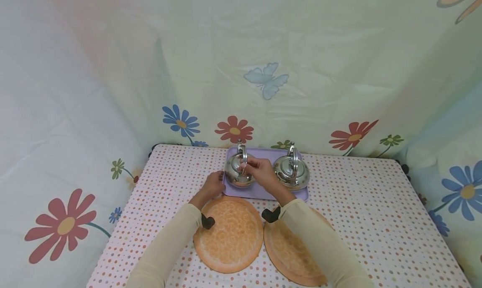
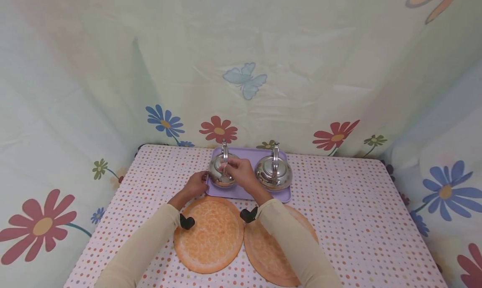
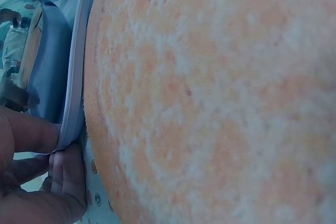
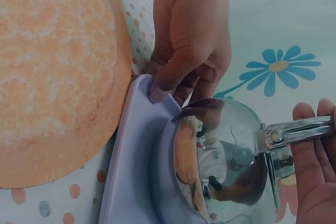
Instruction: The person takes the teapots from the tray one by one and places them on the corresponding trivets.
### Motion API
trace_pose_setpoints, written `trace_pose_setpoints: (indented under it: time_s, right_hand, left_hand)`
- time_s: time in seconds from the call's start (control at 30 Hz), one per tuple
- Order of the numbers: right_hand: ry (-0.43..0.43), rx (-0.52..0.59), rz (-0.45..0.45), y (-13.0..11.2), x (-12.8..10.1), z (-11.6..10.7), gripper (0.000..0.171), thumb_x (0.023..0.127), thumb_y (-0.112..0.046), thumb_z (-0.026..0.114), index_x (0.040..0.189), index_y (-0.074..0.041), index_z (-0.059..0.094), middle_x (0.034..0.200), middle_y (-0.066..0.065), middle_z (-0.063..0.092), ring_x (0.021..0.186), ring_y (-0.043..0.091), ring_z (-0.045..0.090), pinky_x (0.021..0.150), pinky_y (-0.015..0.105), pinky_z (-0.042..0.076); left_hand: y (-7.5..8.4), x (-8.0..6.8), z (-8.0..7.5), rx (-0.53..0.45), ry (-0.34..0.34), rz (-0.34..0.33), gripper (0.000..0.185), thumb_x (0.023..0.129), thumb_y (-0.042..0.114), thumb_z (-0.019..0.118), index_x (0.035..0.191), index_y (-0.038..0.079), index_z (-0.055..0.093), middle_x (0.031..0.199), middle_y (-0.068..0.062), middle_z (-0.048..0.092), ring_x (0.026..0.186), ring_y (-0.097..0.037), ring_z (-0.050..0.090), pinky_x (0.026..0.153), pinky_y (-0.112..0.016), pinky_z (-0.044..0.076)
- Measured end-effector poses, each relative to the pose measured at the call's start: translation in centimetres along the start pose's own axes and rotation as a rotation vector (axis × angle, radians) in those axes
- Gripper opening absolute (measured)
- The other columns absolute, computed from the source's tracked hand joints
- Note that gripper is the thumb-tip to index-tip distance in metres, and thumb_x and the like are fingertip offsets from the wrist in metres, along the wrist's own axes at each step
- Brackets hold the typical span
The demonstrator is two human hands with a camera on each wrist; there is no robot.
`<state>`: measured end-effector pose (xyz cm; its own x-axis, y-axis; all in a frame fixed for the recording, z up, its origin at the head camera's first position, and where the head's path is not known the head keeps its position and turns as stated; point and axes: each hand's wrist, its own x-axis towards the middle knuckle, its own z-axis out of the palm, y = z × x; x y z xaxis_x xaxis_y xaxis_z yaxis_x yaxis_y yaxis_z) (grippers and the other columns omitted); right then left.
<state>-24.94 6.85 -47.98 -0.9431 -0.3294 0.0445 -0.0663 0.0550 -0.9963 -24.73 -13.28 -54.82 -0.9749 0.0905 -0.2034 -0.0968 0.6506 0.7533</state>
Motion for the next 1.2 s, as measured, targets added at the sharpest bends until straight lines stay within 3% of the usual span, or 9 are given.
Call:
trace_pose_setpoints:
  time_s: [0.13,0.47,0.67,0.93,1.07,1.2]
  right_hand:
    - [-0.003,0.000,0.010,0.2,-0.1,-0.1,0.030,0.095,-0.010,0.062,0.114,0.014,0.065,0.099,0.027,0.068,0.096,0.042,0.064,0.087,0.055,0.051]
    - [-0.007,-0.025,-0.004,0.5,-1.3,0.0,0.027,0.095,-0.013,0.063,0.109,0.010,0.069,0.092,0.016,0.072,0.082,0.016,0.069,0.080,0.044,0.057]
    - [-0.017,-0.038,-0.023,-0.3,-1.7,-0.3,0.025,0.095,-0.011,0.062,0.109,0.008,0.070,0.092,0.016,0.072,0.083,0.020,0.069,0.081,0.050,0.055]
    - [-0.078,-0.021,-0.042,-1.6,-2.4,-0.2,0.030,0.094,-0.014,0.065,0.113,0.009,0.068,0.093,0.014,0.073,0.088,0.024,0.069,0.081,0.042,0.057]
    - [-0.088,-0.046,-0.056,-2.2,-2.8,-0.1,0.028,0.092,-0.015,0.067,0.111,0.005,0.070,0.091,0.012,0.073,0.085,0.021,0.070,0.078,0.041,0.058]
    - [-0.097,-0.044,-0.056,-2.5,-3.2,0.1,0.028,0.092,-0.016,0.068,0.111,0.005,0.070,0.091,0.012,0.073,0.086,0.020,0.070,0.078,0.040,0.058]
  left_hand:
    - [-0.1,-0.1,0.0,-0.012,-0.007,0.004,0.062,0.081,-0.008,0.055,0.141,-0.009,0.041,0.128,-0.025,0.056,0.118,-0.031,0.055,0.095,-0.038,0.049]
    - [-0.6,-1.0,0.2,-0.070,-0.021,0.046,0.061,0.079,-0.012,0.054,0.138,-0.014,0.041,0.119,-0.026,0.062,0.109,-0.032,0.061,0.092,-0.038,0.051]
    - [-0.2,-0.9,0.1,-0.108,-0.027,0.053,0.060,0.078,-0.012,0.054,0.138,-0.013,0.043,0.115,-0.024,0.063,0.104,-0.031,0.063,0.085,-0.036,0.054]
    - [-0.1,-0.5,-0.3,-0.052,-0.006,0.054,0.063,0.076,-0.011,0.056,0.137,-0.013,0.044,0.115,-0.022,0.061,0.103,-0.029,0.058,0.090,-0.039,0.051]
    - [-0.3,-0.3,-0.5,-0.041,0.001,0.061,0.062,0.075,-0.011,0.053,0.136,-0.010,0.047,0.105,-0.017,0.061,0.090,-0.025,0.055,0.081,-0.037,0.051]
    - [-0.6,-0.1,-0.5,-0.053,0.001,0.073,0.056,0.077,-0.012,0.052,0.132,-0.005,0.054,0.101,-0.013,0.064,0.088,-0.022,0.058,0.079,-0.034,0.052]
